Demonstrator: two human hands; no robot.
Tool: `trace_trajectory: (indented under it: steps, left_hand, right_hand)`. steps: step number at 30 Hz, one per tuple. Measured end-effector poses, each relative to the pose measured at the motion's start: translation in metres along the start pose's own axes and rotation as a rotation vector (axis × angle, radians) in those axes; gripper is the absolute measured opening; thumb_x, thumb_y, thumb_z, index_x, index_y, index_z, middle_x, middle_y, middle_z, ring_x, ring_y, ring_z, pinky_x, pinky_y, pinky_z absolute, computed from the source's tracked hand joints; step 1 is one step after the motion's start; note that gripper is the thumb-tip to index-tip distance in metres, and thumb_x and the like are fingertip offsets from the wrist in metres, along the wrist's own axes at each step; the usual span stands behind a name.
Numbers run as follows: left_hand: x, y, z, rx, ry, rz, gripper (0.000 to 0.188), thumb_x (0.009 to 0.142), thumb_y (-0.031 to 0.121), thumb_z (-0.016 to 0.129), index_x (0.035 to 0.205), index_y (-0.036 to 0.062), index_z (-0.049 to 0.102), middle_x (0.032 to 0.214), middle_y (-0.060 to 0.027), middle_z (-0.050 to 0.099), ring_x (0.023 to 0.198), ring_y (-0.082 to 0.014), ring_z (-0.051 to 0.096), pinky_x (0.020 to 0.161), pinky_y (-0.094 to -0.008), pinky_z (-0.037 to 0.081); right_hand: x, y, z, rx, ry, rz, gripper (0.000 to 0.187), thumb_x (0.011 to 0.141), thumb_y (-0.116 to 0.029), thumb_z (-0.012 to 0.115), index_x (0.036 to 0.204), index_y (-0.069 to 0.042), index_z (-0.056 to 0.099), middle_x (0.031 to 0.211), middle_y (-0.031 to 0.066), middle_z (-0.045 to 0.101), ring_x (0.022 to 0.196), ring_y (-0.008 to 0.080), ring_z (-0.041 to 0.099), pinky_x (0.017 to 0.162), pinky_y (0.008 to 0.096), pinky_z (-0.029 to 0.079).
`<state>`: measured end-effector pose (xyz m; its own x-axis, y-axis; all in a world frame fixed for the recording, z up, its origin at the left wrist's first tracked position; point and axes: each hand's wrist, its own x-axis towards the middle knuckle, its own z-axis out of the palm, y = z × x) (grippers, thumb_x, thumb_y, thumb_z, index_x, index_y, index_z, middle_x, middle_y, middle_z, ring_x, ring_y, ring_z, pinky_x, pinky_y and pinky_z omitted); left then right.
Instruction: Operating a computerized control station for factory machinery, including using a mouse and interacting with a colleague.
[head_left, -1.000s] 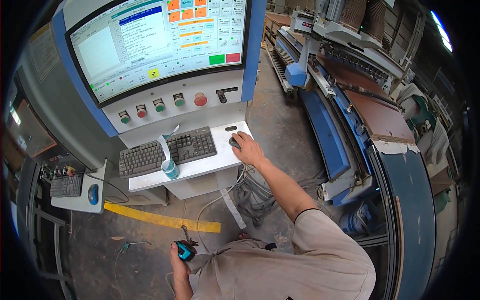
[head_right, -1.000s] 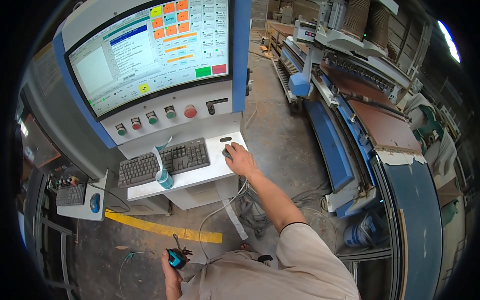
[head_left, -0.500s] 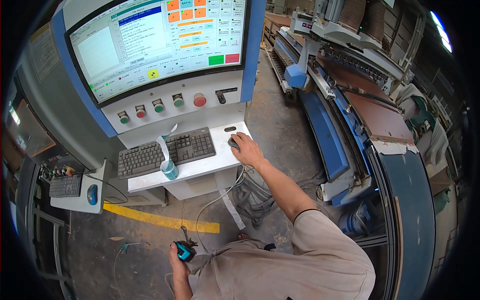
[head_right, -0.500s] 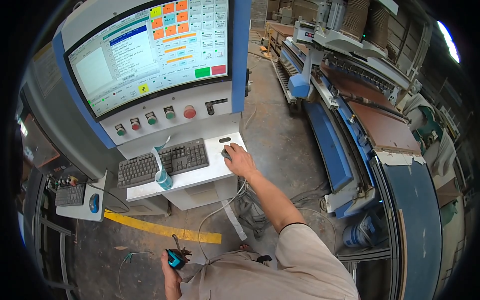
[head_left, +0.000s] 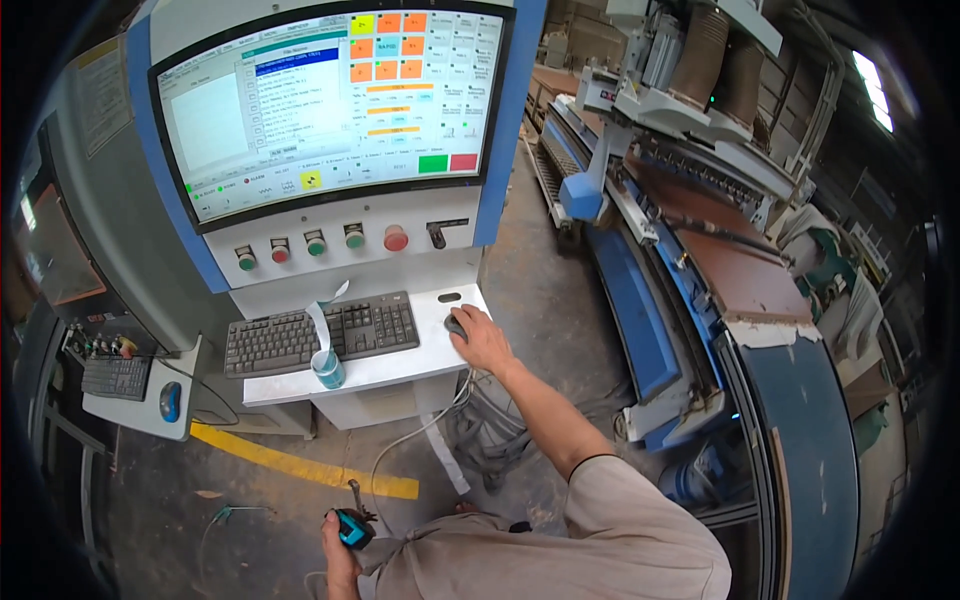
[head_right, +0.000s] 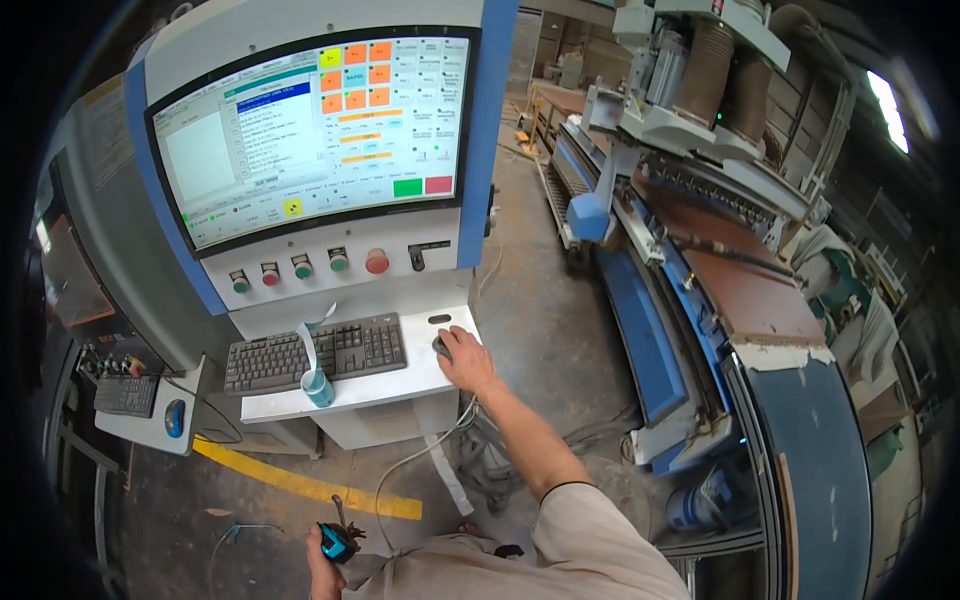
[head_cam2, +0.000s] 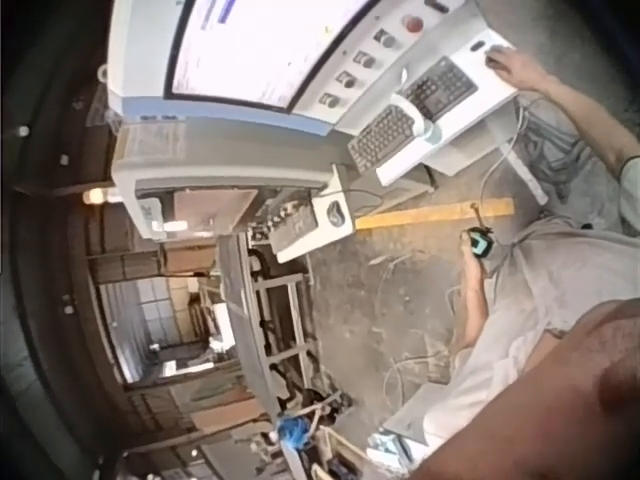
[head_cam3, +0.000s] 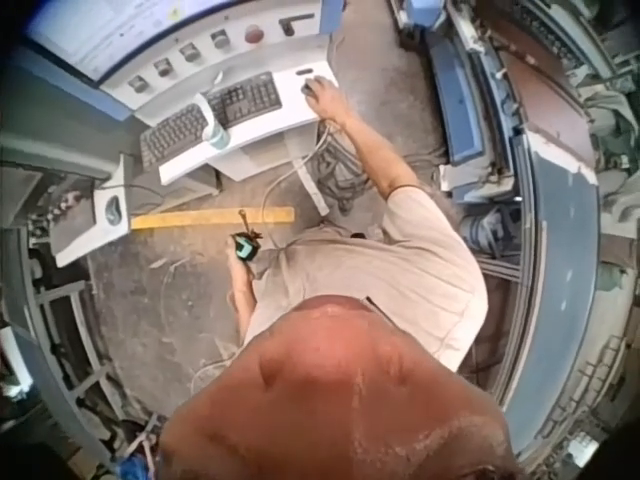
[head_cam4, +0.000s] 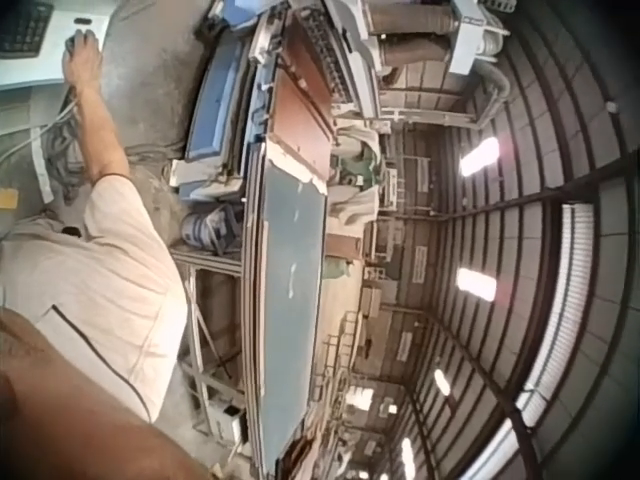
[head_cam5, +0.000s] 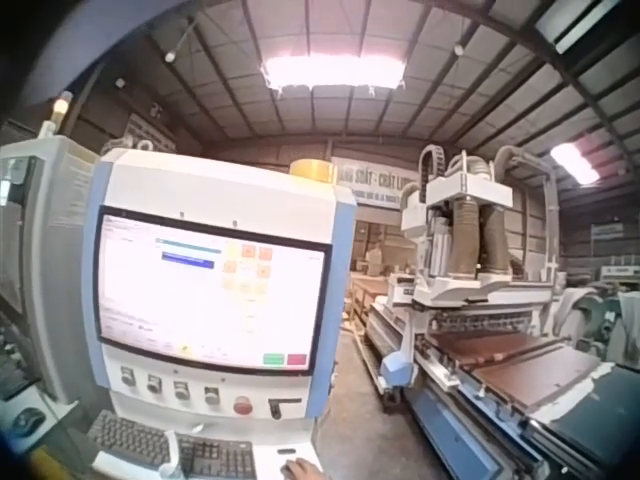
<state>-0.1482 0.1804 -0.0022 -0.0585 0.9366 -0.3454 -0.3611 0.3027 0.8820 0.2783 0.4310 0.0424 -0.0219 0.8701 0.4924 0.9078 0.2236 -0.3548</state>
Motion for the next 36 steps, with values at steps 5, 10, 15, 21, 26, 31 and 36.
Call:
trace_trajectory:
  steps: [5, 10, 15, 21, 26, 31, 36]
  left_hand:
    - [0.002, -0.006, -0.001, -0.001, -0.008, 0.023, 0.056, 0.102, 0.053, 0.052, 0.097, -0.0007, 0.068, 0.081, -0.0104, 0.069, 0.070, -0.0221, 0.067, 0.069, -0.0344, 0.054]
    - [0.005, -0.013, 0.000, 0.000, 0.023, 0.017, 0.054, 0.101, 0.051, 0.055, 0.097, -0.0012, 0.069, 0.081, -0.0102, 0.069, 0.071, -0.0219, 0.067, 0.070, -0.0344, 0.055]
    - [-0.001, -0.005, 0.000, 0.000, -0.037, 0.001, 0.053, 0.101, 0.050, 0.056, 0.098, -0.0013, 0.070, 0.085, -0.0104, 0.071, 0.074, -0.0207, 0.067, 0.073, -0.0338, 0.055]
    - [-0.004, 0.003, 0.007, -0.007, -0.003, -0.029, 0.052, 0.102, 0.050, 0.055, 0.100, 0.0002, 0.069, 0.086, -0.0104, 0.071, 0.075, -0.0206, 0.068, 0.073, -0.0336, 0.055]
    - [-0.004, -0.002, 0.003, 0.006, 0.027, -0.027, 0.055, 0.101, 0.055, 0.054, 0.105, 0.0015, 0.067, 0.084, -0.0095, 0.068, 0.073, -0.0223, 0.068, 0.070, -0.0341, 0.055]
    - [-0.001, 0.001, 0.010, 0.013, -0.014, -0.009, 0.056, 0.100, 0.055, 0.054, 0.105, 0.0009, 0.066, 0.084, -0.0102, 0.068, 0.071, -0.0239, 0.068, 0.068, -0.0356, 0.055]
    - [-0.002, 0.006, 0.014, 0.029, -0.050, 0.008, 0.057, 0.100, 0.055, 0.053, 0.106, 0.0004, 0.065, 0.083, -0.0112, 0.068, 0.071, -0.0245, 0.068, 0.068, -0.0360, 0.055]
  right_hand:
    - [0.002, -0.007, -0.005, 0.019, -0.008, 0.010, 0.052, 0.088, -0.024, 0.069, 0.136, -0.011, 0.057, 0.136, 0.0173, 0.058, 0.119, 0.0380, 0.061, 0.095, 0.0499, 0.055]
    - [0.001, -0.002, -0.003, 0.030, -0.027, 0.018, 0.055, 0.088, -0.025, 0.069, 0.139, -0.010, 0.056, 0.139, 0.0189, 0.056, 0.123, 0.0398, 0.058, 0.099, 0.0500, 0.053]
    - [0.000, -0.004, -0.003, 0.047, -0.040, 0.029, 0.055, 0.088, -0.025, 0.068, 0.139, -0.010, 0.056, 0.140, 0.0188, 0.056, 0.123, 0.0402, 0.058, 0.099, 0.0501, 0.052]
    - [0.001, -0.001, -0.003, 0.051, -0.027, 0.031, 0.054, 0.088, -0.024, 0.069, 0.139, -0.010, 0.056, 0.139, 0.0188, 0.057, 0.124, 0.0403, 0.058, 0.100, 0.0499, 0.052]
    - [0.005, -0.004, -0.004, 0.038, -0.043, 0.035, 0.056, 0.089, -0.027, 0.068, 0.141, -0.009, 0.055, 0.141, 0.0192, 0.056, 0.125, 0.0399, 0.058, 0.102, 0.0485, 0.052]
    - [0.004, 0.000, -0.003, 0.024, -0.011, 0.046, 0.054, 0.089, -0.025, 0.069, 0.139, -0.010, 0.055, 0.137, 0.0171, 0.057, 0.123, 0.0376, 0.058, 0.100, 0.0494, 0.053]
    - [0.002, -0.005, -0.008, 0.044, -0.046, 0.077, 0.055, 0.089, -0.025, 0.068, 0.140, -0.009, 0.056, 0.140, 0.0169, 0.057, 0.126, 0.0374, 0.058, 0.102, 0.0481, 0.052]
